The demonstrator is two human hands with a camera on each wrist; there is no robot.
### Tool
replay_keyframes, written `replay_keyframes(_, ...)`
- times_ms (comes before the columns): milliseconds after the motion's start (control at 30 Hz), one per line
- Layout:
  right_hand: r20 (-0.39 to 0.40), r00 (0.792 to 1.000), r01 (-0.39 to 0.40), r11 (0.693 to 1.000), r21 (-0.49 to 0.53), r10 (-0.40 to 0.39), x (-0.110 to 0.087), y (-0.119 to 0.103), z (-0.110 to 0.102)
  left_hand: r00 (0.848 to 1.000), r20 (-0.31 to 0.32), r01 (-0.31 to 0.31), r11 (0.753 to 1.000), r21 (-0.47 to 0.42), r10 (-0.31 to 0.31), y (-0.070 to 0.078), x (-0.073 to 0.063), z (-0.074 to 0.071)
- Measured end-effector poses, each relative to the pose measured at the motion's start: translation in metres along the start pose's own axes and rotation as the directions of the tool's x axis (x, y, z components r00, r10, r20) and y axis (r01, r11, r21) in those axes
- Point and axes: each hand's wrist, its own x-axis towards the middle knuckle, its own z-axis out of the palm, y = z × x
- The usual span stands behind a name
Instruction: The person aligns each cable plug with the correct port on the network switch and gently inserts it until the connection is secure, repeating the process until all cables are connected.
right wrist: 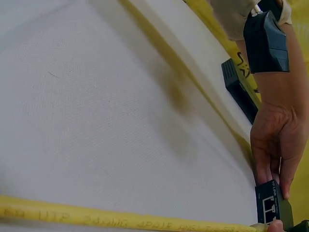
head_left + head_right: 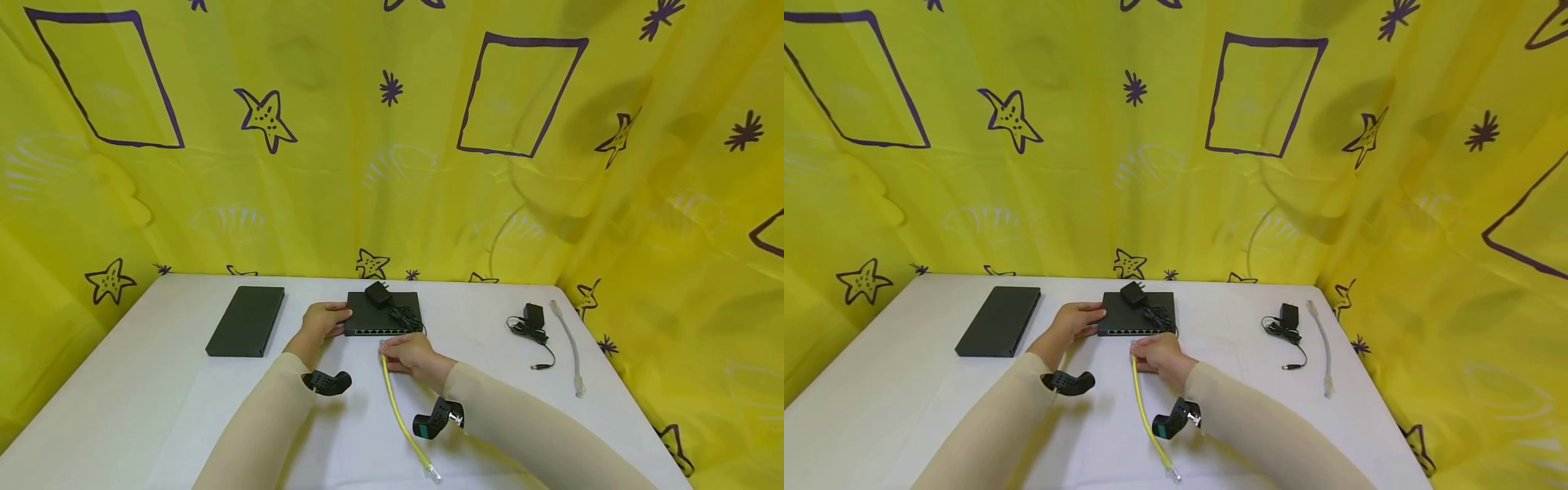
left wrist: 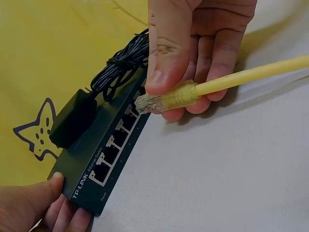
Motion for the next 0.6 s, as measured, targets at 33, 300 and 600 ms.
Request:
replay_keyframes(33,-0.008,1.0,0.008,1.0,0.002,-0.008,0.0002,0.0001,0.0012,1.0,-0.003,0.003,1.0,0.003,-0.003,0.0,0.0006,-0.0001)
replay_keyframes(300,-0.071,0.997,0.034,0.999,0.036,-0.031,0.0031,-0.002,0.0048,1.0,0.005,-0.001,1.0,0.024,0.001,-0.0025,0.0044,0.0002)
replay_keyframes(600,-0.176,0.984,0.011,1.0,-0.006,-0.012,0.009,-0.0044,0.0103,1.0,0.002,-0.023,1.0,0.011,0.023,-0.0018,0.0,0.0023)
